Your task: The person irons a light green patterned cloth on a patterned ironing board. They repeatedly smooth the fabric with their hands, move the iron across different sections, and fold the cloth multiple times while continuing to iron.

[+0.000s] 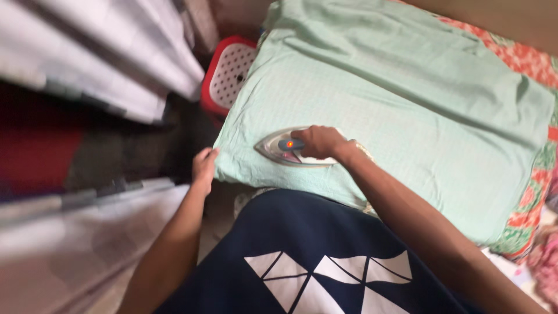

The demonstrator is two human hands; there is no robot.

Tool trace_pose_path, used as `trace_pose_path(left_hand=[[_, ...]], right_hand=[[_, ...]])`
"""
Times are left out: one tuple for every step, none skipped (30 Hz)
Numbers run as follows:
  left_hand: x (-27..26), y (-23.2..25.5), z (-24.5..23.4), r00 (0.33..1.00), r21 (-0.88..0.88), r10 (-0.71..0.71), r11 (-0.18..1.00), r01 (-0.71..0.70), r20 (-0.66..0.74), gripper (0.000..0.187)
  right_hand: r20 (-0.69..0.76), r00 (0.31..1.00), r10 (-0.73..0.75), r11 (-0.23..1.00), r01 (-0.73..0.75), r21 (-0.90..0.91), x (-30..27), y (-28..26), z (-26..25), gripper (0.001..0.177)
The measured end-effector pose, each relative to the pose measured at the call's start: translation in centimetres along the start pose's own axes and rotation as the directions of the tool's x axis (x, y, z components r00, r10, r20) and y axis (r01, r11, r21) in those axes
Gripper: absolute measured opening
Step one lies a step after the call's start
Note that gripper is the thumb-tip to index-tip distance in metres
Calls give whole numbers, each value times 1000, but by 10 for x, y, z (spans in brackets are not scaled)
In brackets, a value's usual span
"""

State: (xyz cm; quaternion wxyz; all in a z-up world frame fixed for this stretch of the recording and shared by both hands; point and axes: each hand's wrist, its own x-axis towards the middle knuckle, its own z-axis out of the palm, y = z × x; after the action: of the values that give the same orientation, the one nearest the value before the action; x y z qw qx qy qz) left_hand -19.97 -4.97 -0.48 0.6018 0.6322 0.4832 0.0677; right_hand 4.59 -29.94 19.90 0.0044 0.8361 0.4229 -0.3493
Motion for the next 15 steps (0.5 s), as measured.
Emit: trace_pose_path(left_hand=[[4, 3, -1, 1000, 12, 4, 1000, -4, 14, 31], [4, 3, -2, 1000, 18, 4, 1000, -4, 15, 32], [6, 5, -2, 1000, 24, 4, 1000, -5, 17, 33], [8, 9, 1, 999, 109, -3, 994, -1, 35, 36], [10, 15, 3, 999, 194, -12, 981, 2, 51, 39], [7, 19, 7, 998, 271, -34, 962, 17, 59, 43], [5, 26, 8, 1000, 386, 15, 922, -10, -10, 44], [3, 36, 18, 995, 484, 73, 875, -28, -74, 48], [-3, 47, 29, 982, 577, 137, 816, -37, -130, 54], [-14, 56, 42, 972, 613, 199, 786, -81, -126, 55], [-27, 65, 55, 958, 646, 261, 753, -124, -120, 57], [-35, 81, 72, 938, 686, 333, 705, -179, -97, 60], [-44, 96, 95, 927, 692, 375, 674, -260, -16, 58], [-55, 110, 120, 910, 694, 410, 635, -339, 70, 56], [-67, 122, 146, 884, 688, 440, 594, -417, 156, 55]], right_hand=[[-47, 998, 45, 999, -45, 2, -4, 3, 5, 49], [-89, 993, 80, 997, -80, -3, -8, 5, 12, 45], [-129, 985, 115, 993, -117, -6, -13, 8, 20, 42], [-127, 974, 190, 981, -185, 55, -20, 14, 23, 42], [-119, 957, 263, 961, -250, 116, -30, 22, 26, 42], [-96, 940, 328, 936, -310, 166, -42, 32, 29, 41], [-91, 924, 371, 902, -335, 273, -57, 45, 32, 42], [-89, 906, 413, 861, -357, 363, -74, 66, 31, 42], [-110, 888, 447, 817, -356, 454, -90, 86, 31, 41], [-120, 862, 492, 758, -357, 546, -111, 106, 35, 41], [-142, 850, 507, 729, -335, 597, -133, 129, 37, 39], [-164, 830, 533, 686, -310, 659, -152, 147, 41, 37], [-173, 779, 603, 624, -325, 710, -169, 164, 45, 39], [-169, 722, 671, 553, -337, 762, -191, 181, 52, 41], [-158, 660, 735, 479, -340, 809, -210, 197, 58, 42]])
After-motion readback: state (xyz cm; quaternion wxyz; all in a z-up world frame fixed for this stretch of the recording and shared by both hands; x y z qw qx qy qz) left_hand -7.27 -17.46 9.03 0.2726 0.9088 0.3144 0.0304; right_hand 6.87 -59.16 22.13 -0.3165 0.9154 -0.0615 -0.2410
